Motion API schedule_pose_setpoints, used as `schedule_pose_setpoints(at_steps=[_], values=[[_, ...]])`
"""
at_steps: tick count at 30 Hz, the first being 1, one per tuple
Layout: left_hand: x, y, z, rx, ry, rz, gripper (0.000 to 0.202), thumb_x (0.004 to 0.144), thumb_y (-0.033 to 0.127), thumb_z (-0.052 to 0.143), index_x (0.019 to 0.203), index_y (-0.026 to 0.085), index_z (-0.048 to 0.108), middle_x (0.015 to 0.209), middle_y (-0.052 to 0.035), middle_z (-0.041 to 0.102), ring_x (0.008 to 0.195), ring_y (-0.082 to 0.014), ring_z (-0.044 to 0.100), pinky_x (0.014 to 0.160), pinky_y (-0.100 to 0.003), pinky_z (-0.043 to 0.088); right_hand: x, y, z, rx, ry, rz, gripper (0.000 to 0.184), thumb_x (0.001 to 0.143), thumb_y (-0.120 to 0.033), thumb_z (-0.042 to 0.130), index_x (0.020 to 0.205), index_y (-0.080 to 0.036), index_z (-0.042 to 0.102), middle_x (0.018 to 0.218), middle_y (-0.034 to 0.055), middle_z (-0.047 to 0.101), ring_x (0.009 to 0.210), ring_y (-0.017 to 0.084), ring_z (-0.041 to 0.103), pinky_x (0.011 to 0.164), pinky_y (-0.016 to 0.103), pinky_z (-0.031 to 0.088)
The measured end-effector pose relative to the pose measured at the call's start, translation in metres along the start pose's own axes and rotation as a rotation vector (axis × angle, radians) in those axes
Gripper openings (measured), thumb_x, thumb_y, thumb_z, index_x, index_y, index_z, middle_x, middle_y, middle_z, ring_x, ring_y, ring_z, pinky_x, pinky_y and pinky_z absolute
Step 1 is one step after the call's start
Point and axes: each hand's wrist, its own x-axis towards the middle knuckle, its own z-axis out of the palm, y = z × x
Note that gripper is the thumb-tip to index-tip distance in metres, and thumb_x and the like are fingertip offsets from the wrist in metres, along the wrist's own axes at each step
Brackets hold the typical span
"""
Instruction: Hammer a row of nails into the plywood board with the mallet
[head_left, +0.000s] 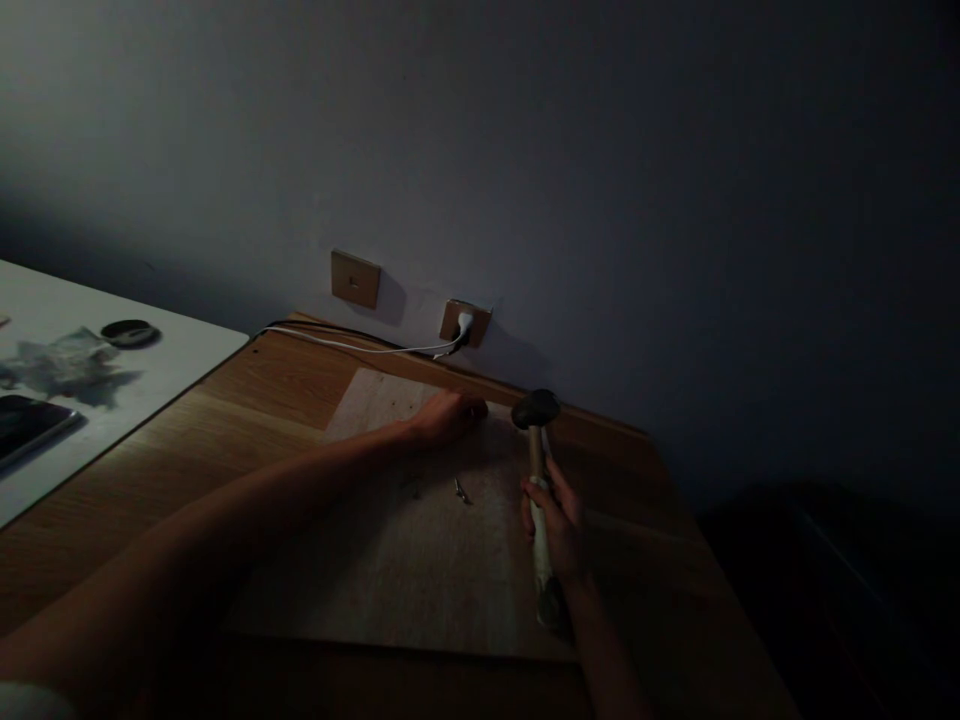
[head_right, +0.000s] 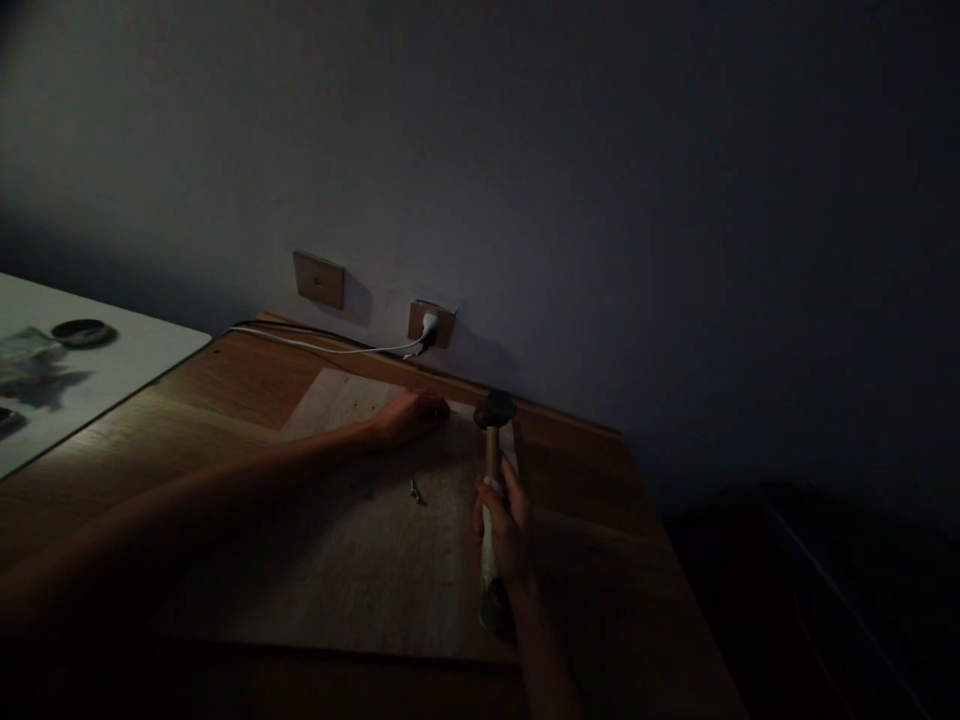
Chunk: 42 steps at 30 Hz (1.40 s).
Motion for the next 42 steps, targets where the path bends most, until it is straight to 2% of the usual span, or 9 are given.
schedule_pose_setpoints(at_steps=[5, 8, 15, 23, 26, 30, 35, 39, 42], values=[[0.0, 0.0, 0.0, 0.001, -0.045, -0.004, 0.023, 0.082, 0.016, 0.057, 0.097, 0.016, 0.074, 0.094, -0.0059, 0.075, 0.086, -0.0186, 0.067, 0.081, -0.028, 0.051, 0.005, -0.016, 0.011, -0.012, -0.055, 0.079, 0.037, 0.08, -0.044, 0.069, 0.106, -0.02, 0.063, 0.05, -0.01, 0.047, 0.035, 0.008, 0.035, 0.033, 0.02, 0.032], [0.0, -0.001, 0.002, 0.023, -0.027, 0.003, 0.022, 0.082, 0.015, 0.056, 0.097, 0.015, 0.073, 0.093, -0.0065, 0.074, 0.084, -0.0191, 0.067, 0.08, -0.027, 0.05, 0.008, -0.015, 0.021, 0.028, -0.067, 0.079, 0.027, 0.082, -0.043, 0.067, 0.098, -0.021, 0.061, 0.05, -0.0101, 0.047, 0.035, 0.007, 0.036, 0.034, 0.019, 0.031], [0.0, -0.001, 0.003, 0.016, -0.015, 0.021, 0.017, 0.082, 0.016, 0.056, 0.092, 0.016, 0.07, 0.089, -0.005, 0.073, 0.081, -0.0182, 0.066, 0.076, -0.026, 0.049, -0.002, 0.001, 0.035, 0.028, -0.061, -0.003, 0.028, 0.083, -0.042, 0.068, 0.099, -0.021, 0.06, 0.064, -0.0084, 0.051, 0.038, 0.005, 0.039, 0.033, 0.018, 0.032], [-0.001, -0.005, 0.003, -0.101, -0.003, -0.022, 0.052, 0.077, 0.011, 0.059, 0.129, 0.017, 0.057, 0.093, -0.0031, 0.075, 0.083, -0.0179, 0.07, 0.076, -0.026, 0.051, -0.004, -0.004, 0.032, 0.099, -0.062, -0.05, 0.032, 0.084, -0.04, 0.067, 0.111, -0.023, 0.06, 0.087, -0.0039, 0.059, 0.04, 0.003, 0.043, 0.032, 0.018, 0.034], [0.0, -0.007, 0.003, -0.093, -0.008, -0.024, 0.055, 0.079, 0.013, 0.061, 0.133, 0.017, 0.055, 0.093, -0.0034, 0.076, 0.082, -0.0187, 0.071, 0.075, -0.026, 0.052, -0.004, -0.006, 0.032, 0.063, -0.108, 0.001, 0.039, 0.083, -0.042, 0.068, 0.115, -0.021, 0.061, 0.084, -0.0039, 0.059, 0.04, 0.004, 0.042, 0.032, 0.019, 0.034], [0.0, -0.008, 0.004, -0.08, 0.027, -0.038, 0.051, 0.085, 0.024, 0.064, 0.135, 0.017, 0.054, 0.092, -0.0052, 0.076, 0.081, -0.0207, 0.072, 0.073, -0.027, 0.051, -0.004, -0.005, 0.034, 0.015, -0.161, 0.093, 0.048, 0.079, -0.044, 0.068, 0.121, -0.02, 0.061, 0.075, -0.0056, 0.057, 0.039, 0.005, 0.042, 0.032, 0.02, 0.034], [0.001, -0.008, 0.005, -0.094, 0.013, -0.015, 0.056, 0.082, 0.015, 0.064, 0.137, 0.016, 0.053, 0.089, -0.0034, 0.076, 0.079, -0.0195, 0.071, 0.073, -0.026, 0.05, -0.005, -0.003, 0.036, 0.041, -0.111, 0.066, 0.045, 0.078, -0.045, 0.07, 0.115, -0.02, 0.06, 0.079, -0.0052, 0.057, 0.039, 0.005, 0.042, 0.031, 0.019, 0.035], [0.001, -0.01, 0.005, -0.091, 0.035, -0.014, 0.053, 0.084, 0.022, 0.066, 0.135, 0.016, 0.054, 0.087, -0.0042, 0.075, 0.077, -0.0194, 0.071, 0.072, -0.027, 0.051, -0.005, 0.0, 0.036, 0.025, -0.126, 0.083, 0.047, 0.079, -0.043, 0.069, 0.119, -0.02, 0.06, 0.079, -0.0053, 0.057, 0.039, 0.004, 0.042, 0.031, 0.018, 0.034], [0.001, -0.011, 0.006, -0.115, 0.013, -0.003, 0.054, 0.083, 0.017, 0.064, 0.135, 0.016, 0.053, 0.089, -0.0034, 0.076, 0.078, -0.0184, 0.071, 0.073, -0.026, 0.051, -0.005, 0.0, 0.036, 0.034, -0.111, 0.056, 0.045, 0.08, -0.042, 0.068, 0.118, -0.02, 0.06, 0.079, -0.0054, 0.057, 0.04, 0.004, 0.041, 0.031, 0.018, 0.034]])
